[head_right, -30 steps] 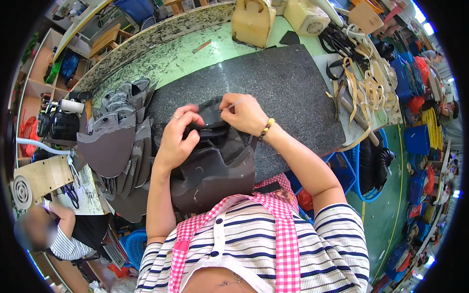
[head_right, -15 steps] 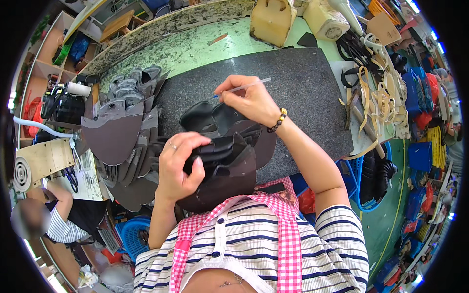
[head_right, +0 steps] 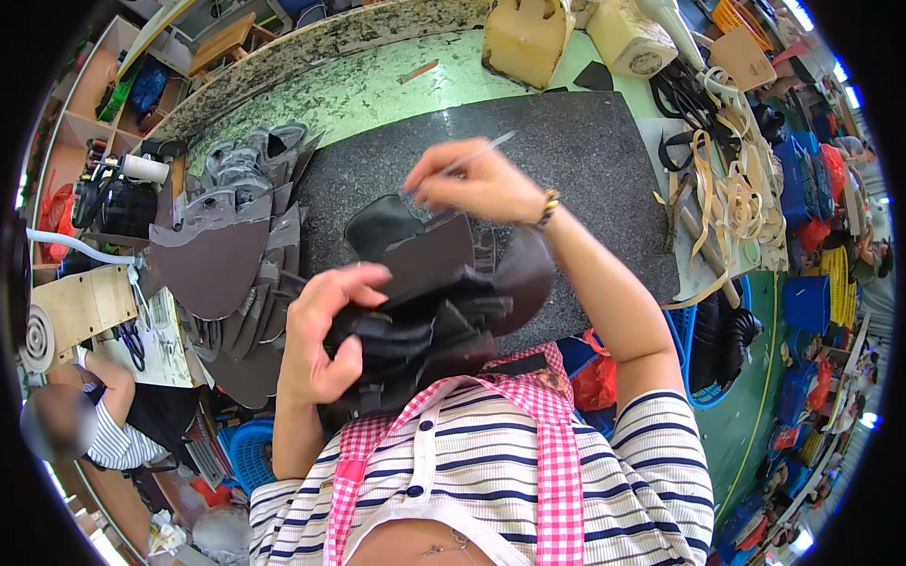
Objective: Applying double-sided adhesive tape and reinforcing material to the edges of cut leather shoe components.
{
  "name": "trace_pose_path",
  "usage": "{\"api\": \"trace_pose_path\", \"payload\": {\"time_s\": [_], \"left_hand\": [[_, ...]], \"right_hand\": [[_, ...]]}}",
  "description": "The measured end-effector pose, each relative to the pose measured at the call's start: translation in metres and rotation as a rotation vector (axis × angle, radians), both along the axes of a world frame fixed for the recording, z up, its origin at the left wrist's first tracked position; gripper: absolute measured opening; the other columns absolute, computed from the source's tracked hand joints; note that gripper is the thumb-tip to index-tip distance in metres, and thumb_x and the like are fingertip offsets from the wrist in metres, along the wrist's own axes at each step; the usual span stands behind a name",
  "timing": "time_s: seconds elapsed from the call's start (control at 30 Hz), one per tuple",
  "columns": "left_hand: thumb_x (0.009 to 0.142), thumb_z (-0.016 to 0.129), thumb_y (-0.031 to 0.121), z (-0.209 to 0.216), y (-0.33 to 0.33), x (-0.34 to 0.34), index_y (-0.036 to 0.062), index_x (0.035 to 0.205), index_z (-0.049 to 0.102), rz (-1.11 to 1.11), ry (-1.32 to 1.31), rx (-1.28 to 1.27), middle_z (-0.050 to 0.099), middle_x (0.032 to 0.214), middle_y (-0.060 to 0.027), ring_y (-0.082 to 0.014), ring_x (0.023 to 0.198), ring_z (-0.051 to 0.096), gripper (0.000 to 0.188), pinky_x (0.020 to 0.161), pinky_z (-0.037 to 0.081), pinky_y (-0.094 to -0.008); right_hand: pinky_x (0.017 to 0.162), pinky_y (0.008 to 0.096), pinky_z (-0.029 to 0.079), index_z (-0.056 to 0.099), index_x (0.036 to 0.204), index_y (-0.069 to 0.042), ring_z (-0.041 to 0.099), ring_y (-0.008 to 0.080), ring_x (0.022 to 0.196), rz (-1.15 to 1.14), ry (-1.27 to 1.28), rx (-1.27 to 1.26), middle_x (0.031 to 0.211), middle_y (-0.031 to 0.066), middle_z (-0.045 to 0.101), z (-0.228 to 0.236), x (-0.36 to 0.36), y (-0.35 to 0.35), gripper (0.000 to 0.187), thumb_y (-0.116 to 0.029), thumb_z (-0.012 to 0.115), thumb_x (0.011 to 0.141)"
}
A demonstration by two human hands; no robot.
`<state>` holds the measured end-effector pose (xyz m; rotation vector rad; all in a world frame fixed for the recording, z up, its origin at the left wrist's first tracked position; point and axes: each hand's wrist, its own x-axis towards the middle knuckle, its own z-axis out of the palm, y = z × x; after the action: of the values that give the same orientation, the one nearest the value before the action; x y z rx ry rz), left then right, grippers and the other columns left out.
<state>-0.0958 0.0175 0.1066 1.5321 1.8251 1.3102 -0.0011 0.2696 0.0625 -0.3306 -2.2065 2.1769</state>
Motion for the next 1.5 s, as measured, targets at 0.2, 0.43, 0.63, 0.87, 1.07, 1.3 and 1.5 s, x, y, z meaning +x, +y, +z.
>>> {"api": "trace_pose_path", "payload": {"time_s": [0.2, 0.43, 0.63, 0.87, 1.07, 1.3, 1.5], "left_hand": [[0.059, 0.051, 0.017, 0.0, -0.002, 0.005, -0.0019, 0.091, 0.064, 0.054, 0.14, -0.042, 0.065, 0.089, -0.0156, -0.0338, 0.085, 0.062, 0.04, 0.09, 0.045, -0.0419], [0.071, 0.054, 0.012, -0.059, 0.018, -0.035, 0.0028, 0.103, 0.061, 0.214, 0.186, -0.227, 0.052, 0.13, -0.0275, -0.0443, 0.13, 0.04, 0.034, 0.108, 0.031, -0.0479], [0.061, 0.057, 0.017, -0.011, 0.0, -0.019, 0.0012, 0.095, 0.063, -0.105, -0.125, 0.054, 0.063, 0.09, -0.0151, -0.0331, 0.085, 0.062, 0.038, 0.081, 0.048, -0.0393], [0.062, 0.053, 0.018, -0.009, 0.004, -0.028, -0.0026, 0.097, 0.064, -0.174, -0.131, -0.002, 0.062, 0.093, -0.0181, -0.0342, 0.085, 0.062, 0.042, 0.079, 0.049, -0.0383], [0.091, 0.053, 0.038, -0.054, 0.057, -0.045, -0.0074, 0.109, 0.058, -0.031, 0.056, -0.198, 0.057, 0.116, -0.0246, -0.039, 0.11, 0.054, 0.05, 0.097, 0.041, -0.0407], [0.071, 0.073, 0.032, -0.044, 0.017, -0.051, -0.0015, 0.131, 0.047, -0.098, -0.213, -0.312, 0.064, 0.108, -0.0164, -0.0278, 0.1, 0.062, 0.074, 0.09, 0.045, -0.0362], [0.042, 0.095, 0.049, 0.004, 0.017, -0.045, -0.0056, 0.145, 0.015, -0.534, -0.066, -0.516, 0.042, 0.139, -0.0253, -0.0343, 0.131, 0.043, 0.142, 0.111, 0.032, -0.0386]], "right_hand": [[0.07, 0.0304, 0.051, 0.066, 0.094, -0.001, 0.066, 0.0169, 0.077, -0.015, 0.377, 0.666, 0.084, 0.0093, 0.066, -0.045, -0.015, -0.05, 0.011, -0.006, 0.062, 0.085], [0.069, 0.0277, 0.05, 0.067, 0.097, 0.0, 0.064, 0.0123, 0.073, -0.26, 0.06, -0.085, 0.079, 0.0063, 0.069, -0.036, -0.005, -0.034, 0.017, -0.01, 0.062, 0.084], [0.073, 0.0257, 0.053, 0.065, 0.096, 0.002, 0.066, 0.0113, 0.079, -0.631, 0.277, -0.078, 0.084, 0.0074, 0.067, -0.036, 0.035, -0.008, 0.012, -0.003, 0.057, 0.089], [0.072, 0.0304, 0.05, 0.064, 0.092, 0.0, 0.064, 0.0196, 0.078, 0.034, 0.198, 0.651, 0.085, 0.0089, 0.066, -0.033, 0.019, -0.054, 0.013, -0.007, 0.064, 0.081], [0.083, 0.0344, 0.05, 0.055, 0.117, -0.001, 0.062, 0.025, 0.093, -0.358, 0.074, -0.483, 0.11, 0.013, 0.062, -0.034, 0.03, -0.026, 0.04, -0.018, 0.066, 0.082], [0.105, 0.0333, 0.039, 0.046, 0.138, -0.003, 0.053, 0.0197, 0.12, 0.039, 0.339, 0.165, 0.133, 0.0107, 0.054, -0.085, 0.06, -0.012, 0.081, -0.019, 0.083, 0.069], [0.086, 0.0288, 0.052, 0.051, 0.134, -0.004, 0.063, 0.0129, 0.099, 0.003, 0.181, -1.122, 0.117, 0.0078, 0.064, -0.145, 0.105, -0.062, 0.038, -0.019, 0.054, 0.098]]}}
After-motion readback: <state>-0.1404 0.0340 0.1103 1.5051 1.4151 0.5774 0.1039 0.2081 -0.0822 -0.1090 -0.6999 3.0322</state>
